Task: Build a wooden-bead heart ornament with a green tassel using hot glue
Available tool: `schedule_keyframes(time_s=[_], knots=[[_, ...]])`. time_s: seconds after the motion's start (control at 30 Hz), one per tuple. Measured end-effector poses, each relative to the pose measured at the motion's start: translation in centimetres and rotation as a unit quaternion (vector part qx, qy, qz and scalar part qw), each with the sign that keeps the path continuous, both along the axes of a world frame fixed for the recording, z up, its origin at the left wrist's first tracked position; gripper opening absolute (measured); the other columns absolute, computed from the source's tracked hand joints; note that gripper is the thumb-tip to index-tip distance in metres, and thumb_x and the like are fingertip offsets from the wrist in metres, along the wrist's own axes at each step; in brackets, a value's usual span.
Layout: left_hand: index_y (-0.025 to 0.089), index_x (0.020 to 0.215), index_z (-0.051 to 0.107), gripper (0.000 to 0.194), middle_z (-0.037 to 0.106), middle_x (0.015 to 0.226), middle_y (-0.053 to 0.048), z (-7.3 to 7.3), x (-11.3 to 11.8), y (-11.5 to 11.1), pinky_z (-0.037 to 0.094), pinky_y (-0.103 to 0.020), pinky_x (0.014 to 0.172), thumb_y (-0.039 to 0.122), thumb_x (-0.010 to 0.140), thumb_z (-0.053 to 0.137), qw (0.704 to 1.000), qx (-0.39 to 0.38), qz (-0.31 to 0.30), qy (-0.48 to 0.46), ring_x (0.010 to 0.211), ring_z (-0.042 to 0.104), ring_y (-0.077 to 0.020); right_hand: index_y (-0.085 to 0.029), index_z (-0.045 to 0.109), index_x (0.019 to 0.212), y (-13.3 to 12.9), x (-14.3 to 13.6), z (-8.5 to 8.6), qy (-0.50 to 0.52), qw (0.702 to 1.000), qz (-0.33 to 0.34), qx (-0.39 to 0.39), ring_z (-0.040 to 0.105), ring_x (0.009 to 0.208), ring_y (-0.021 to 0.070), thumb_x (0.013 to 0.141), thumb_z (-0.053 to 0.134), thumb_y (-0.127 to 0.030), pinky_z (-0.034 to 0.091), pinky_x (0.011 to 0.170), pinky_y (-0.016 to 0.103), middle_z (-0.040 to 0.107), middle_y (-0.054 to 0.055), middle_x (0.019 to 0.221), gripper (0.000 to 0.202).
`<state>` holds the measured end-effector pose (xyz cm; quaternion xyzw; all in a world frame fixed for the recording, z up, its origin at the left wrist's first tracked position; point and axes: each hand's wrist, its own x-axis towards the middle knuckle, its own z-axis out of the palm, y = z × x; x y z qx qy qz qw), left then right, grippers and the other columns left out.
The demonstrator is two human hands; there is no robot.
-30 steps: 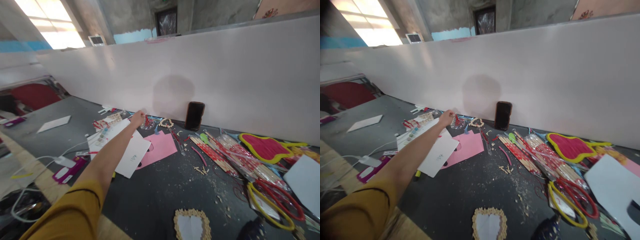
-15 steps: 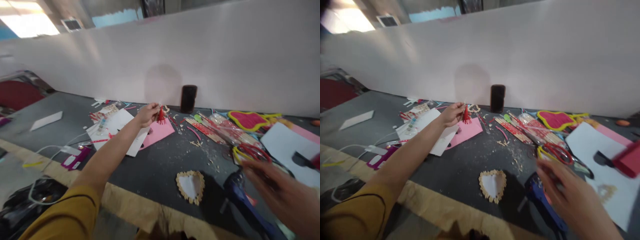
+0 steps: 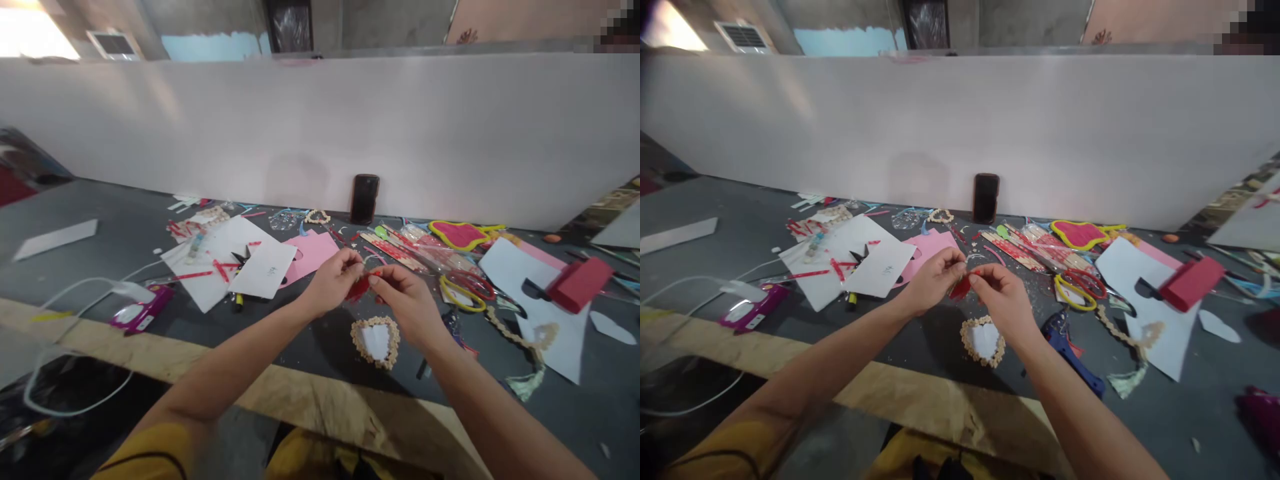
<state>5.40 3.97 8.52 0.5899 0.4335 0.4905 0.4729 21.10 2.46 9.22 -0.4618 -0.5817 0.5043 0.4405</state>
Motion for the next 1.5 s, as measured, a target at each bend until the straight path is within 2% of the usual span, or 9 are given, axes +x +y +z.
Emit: schedule_keyframes(time_s=[0.3,0.53,0.7,0.97,1.07,1.13,1.2,1.37,1.5], knots=[[0.015,0.095,0.056,0.022,0.061,0.069,0.000,-0.6,-3.8,-2.8,0.044,-0.022,0.060,0.031,0.081,0.060,0.995,-0.080,0.015,-0.051,0.062,0.059,-0.0113,-0.019,0.060,0.085,-3.1,-1.5,-0.2,0.061,0.997,-0.001,-0.036,0.047,0.054,0.0079,0.070,0.071,-0.046,0.040,0.051,0.021,0.056,-0.003,0.067,0.033],[0.015,0.081,0.054,0.028,0.060,0.068,-0.001,-2.0,-8.0,-2.1,0.047,-0.021,0.055,0.040,0.075,0.065,0.985,-0.144,0.045,-0.083,0.060,0.060,-0.0108,-0.020,0.061,0.092,-1.6,-1.6,0.1,0.037,0.999,0.022,-0.031,0.045,0.052,0.0086,0.073,0.068,-0.049,0.036,0.047,0.021,0.053,-0.003,0.066,0.036],[0.016,0.079,0.056,0.031,0.060,0.066,-0.001,-2.6,-9.1,-2.0,0.047,-0.021,0.055,0.043,0.070,0.068,0.983,-0.161,0.062,-0.066,0.059,0.060,-0.0113,-0.019,0.067,0.088,-0.9,-3.3,-0.1,-0.020,0.998,0.046,-0.026,0.049,0.059,0.0106,0.073,0.067,-0.045,0.040,0.056,0.023,0.059,-0.002,0.067,0.031],[0.020,0.091,0.059,0.034,0.060,0.067,0.001,-4.4,-11.2,0.5,0.045,-0.025,0.053,0.042,0.066,0.067,0.980,-0.144,0.134,0.036,0.058,0.057,-0.0151,-0.019,0.068,0.094,-6.3,-2.2,-0.5,-0.066,0.992,0.066,-0.080,0.054,0.057,0.0094,0.083,0.055,-0.036,0.043,0.055,0.021,0.065,-0.001,0.068,0.025],[0.024,0.091,0.060,0.032,0.064,0.086,-0.002,-4.0,-11.8,1.4,0.050,-0.034,0.071,0.038,0.064,0.068,0.970,-0.103,0.191,0.106,0.085,0.061,-0.0244,-0.017,0.070,0.090,-8.2,-1.0,-1.1,-0.070,0.993,0.052,-0.083,0.058,0.064,0.0102,0.082,0.056,-0.032,0.045,0.061,0.022,0.067,0.001,0.075,0.021],[0.029,0.098,0.060,0.036,0.063,0.109,-0.001,-3.4,-11.1,0.8,0.044,-0.042,0.093,0.036,0.064,0.067,0.948,-0.006,0.220,0.228,0.114,0.051,-0.0294,-0.017,0.070,0.090,-9.0,-0.1,-1.5,-0.072,0.994,0.036,-0.077,0.060,0.071,0.0116,0.082,0.057,-0.030,0.046,0.066,0.023,0.068,0.002,0.080,0.020],[0.031,0.103,0.061,0.033,0.061,0.118,-0.001,-3.1,-9.1,-0.8,0.034,-0.047,0.105,0.041,0.071,0.060,0.923,0.070,0.177,0.336,0.122,0.046,-0.0308,-0.018,0.069,0.091,-9.4,0.7,-1.9,-0.071,0.995,0.011,-0.067,0.061,0.076,0.0128,0.083,0.056,-0.029,0.046,0.071,0.024,0.069,0.002,0.083,0.019],[0.038,0.101,0.066,0.022,0.069,0.102,0.001,-4.0,-1.6,-6.6,0.047,-0.034,0.088,0.041,0.084,0.053,0.951,0.027,-0.103,0.291,0.098,0.062,-0.0233,-0.021,0.063,0.089,-10.0,2.3,-3.0,-0.073,0.995,-0.053,-0.041,0.060,0.075,0.0127,0.082,0.056,-0.027,0.046,0.071,0.024,0.067,0.000,0.082,0.011],[0.032,0.088,0.068,0.018,0.069,0.090,0.000,-3.6,1.8,-8.9,0.047,-0.029,0.076,0.037,0.086,0.051,0.961,-0.026,-0.131,0.242,0.086,0.063,-0.0201,-0.022,0.058,0.089,-10.6,3.4,-3.7,-0.105,0.994,-0.032,-0.011,0.059,0.067,0.0112,0.084,0.054,-0.029,0.047,0.062,0.022,0.065,-0.001,0.077,0.009]])
